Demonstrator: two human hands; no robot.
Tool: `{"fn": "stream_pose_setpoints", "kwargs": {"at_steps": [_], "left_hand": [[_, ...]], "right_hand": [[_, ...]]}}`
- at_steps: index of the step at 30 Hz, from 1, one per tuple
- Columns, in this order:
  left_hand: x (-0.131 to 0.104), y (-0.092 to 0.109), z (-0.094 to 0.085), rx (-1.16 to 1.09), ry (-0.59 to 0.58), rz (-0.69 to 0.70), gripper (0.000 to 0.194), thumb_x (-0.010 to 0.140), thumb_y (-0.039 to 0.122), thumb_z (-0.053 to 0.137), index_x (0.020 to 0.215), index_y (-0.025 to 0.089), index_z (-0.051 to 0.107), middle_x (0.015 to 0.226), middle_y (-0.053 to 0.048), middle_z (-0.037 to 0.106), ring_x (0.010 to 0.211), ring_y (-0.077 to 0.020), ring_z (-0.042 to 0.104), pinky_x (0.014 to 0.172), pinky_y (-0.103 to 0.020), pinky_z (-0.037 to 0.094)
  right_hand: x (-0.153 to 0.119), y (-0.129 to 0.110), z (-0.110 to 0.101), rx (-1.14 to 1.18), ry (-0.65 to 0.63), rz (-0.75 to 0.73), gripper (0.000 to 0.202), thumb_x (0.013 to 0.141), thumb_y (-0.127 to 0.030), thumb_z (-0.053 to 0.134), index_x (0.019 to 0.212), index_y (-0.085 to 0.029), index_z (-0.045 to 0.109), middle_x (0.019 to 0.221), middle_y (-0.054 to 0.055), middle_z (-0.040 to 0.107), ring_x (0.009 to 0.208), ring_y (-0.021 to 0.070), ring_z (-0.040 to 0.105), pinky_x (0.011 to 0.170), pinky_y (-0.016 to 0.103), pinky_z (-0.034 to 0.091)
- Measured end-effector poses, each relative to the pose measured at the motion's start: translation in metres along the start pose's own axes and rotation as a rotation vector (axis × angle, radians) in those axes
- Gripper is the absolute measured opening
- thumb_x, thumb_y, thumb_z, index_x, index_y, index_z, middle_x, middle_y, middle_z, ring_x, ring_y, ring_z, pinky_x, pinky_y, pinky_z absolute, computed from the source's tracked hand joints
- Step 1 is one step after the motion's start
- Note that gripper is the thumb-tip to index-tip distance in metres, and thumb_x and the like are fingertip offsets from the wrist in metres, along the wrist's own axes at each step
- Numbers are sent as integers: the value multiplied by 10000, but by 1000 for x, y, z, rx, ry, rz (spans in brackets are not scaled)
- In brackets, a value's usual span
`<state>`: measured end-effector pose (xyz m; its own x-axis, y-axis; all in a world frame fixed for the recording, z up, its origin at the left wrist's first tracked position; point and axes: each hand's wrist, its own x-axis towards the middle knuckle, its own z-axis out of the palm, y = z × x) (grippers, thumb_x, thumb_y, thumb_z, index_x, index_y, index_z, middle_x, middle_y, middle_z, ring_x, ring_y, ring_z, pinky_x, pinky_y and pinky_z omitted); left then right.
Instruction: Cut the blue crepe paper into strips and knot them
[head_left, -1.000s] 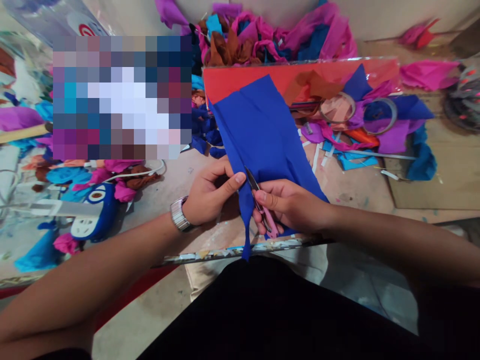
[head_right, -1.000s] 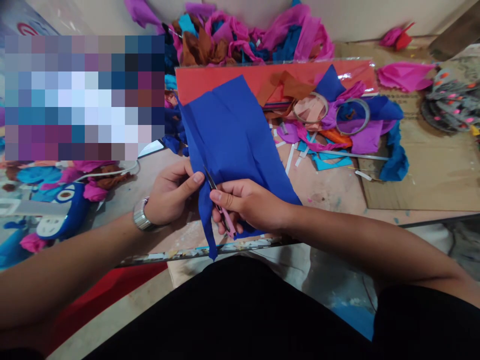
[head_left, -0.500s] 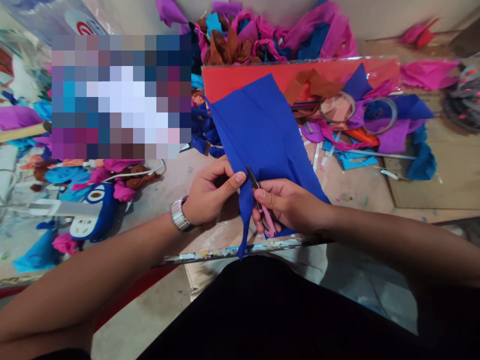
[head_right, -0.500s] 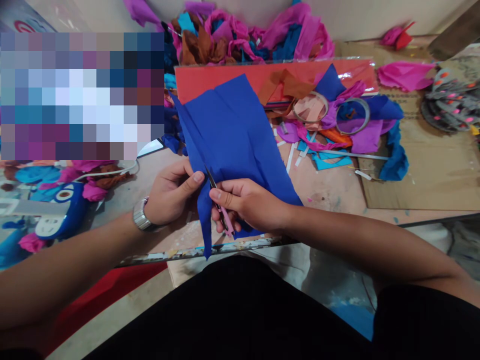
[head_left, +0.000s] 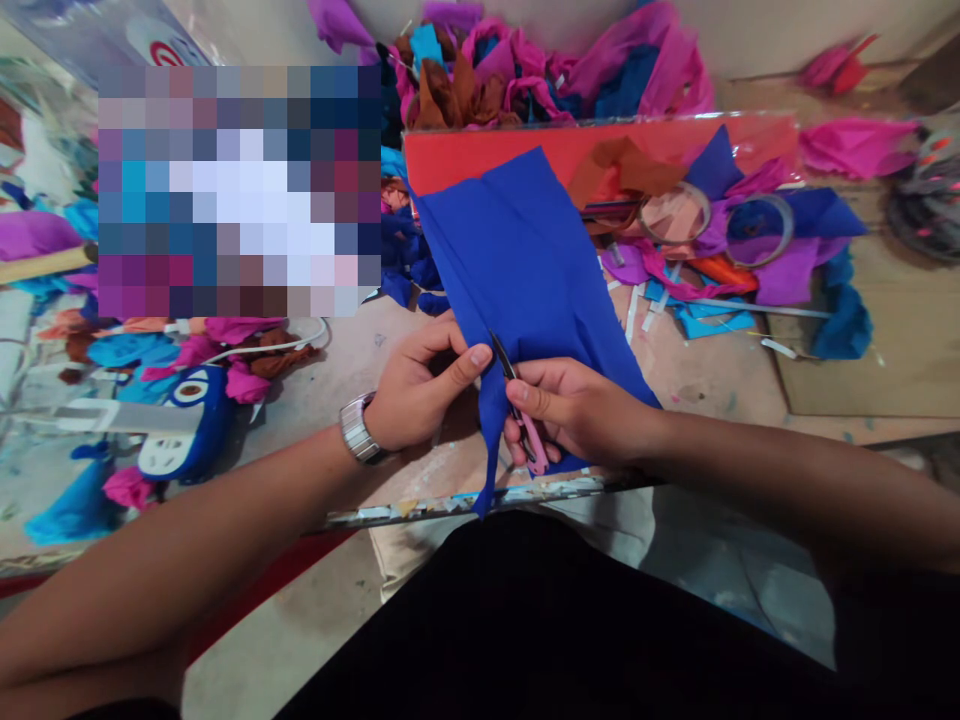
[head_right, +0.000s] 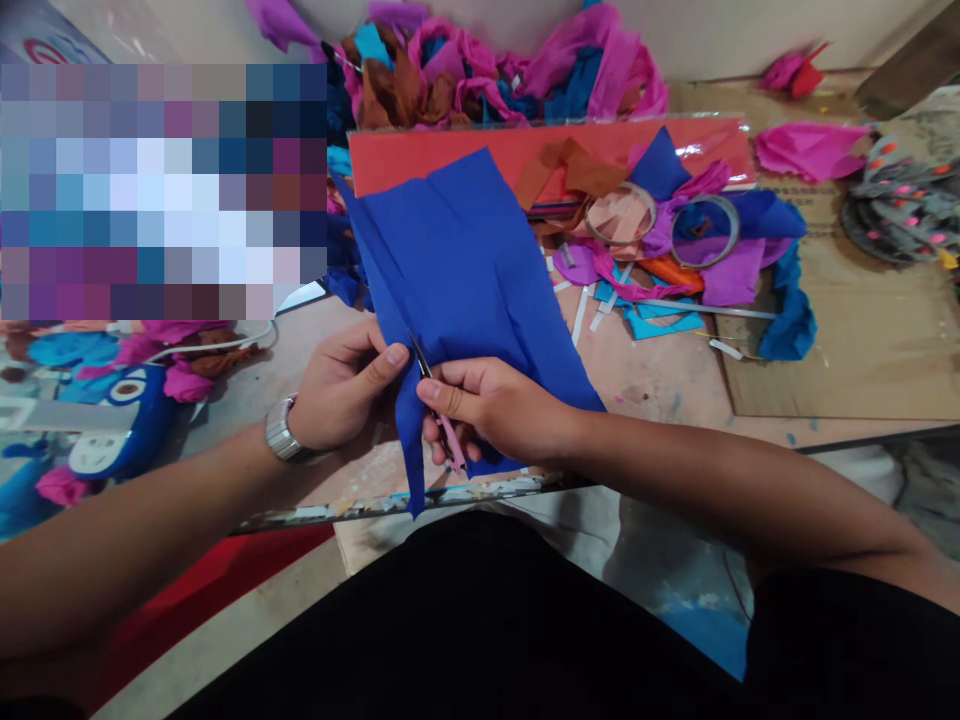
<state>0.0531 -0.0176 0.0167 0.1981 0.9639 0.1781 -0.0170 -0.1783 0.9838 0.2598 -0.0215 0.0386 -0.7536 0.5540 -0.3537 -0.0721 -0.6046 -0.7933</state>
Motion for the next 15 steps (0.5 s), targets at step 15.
{"fn": "stream_pose_setpoints", "kwargs": {"at_steps": [15], "left_hand": [[-3,-5,-3,-103,-43,-99,407,940,548,708,747,195,643,682,-30,609,567,-127,522,498,-273,424]], "right_hand": [[0,1,0,-14,13,19,429,928,-556,752,834,-158,623,652,-7,690,495,98,655,409,166,429]]}}
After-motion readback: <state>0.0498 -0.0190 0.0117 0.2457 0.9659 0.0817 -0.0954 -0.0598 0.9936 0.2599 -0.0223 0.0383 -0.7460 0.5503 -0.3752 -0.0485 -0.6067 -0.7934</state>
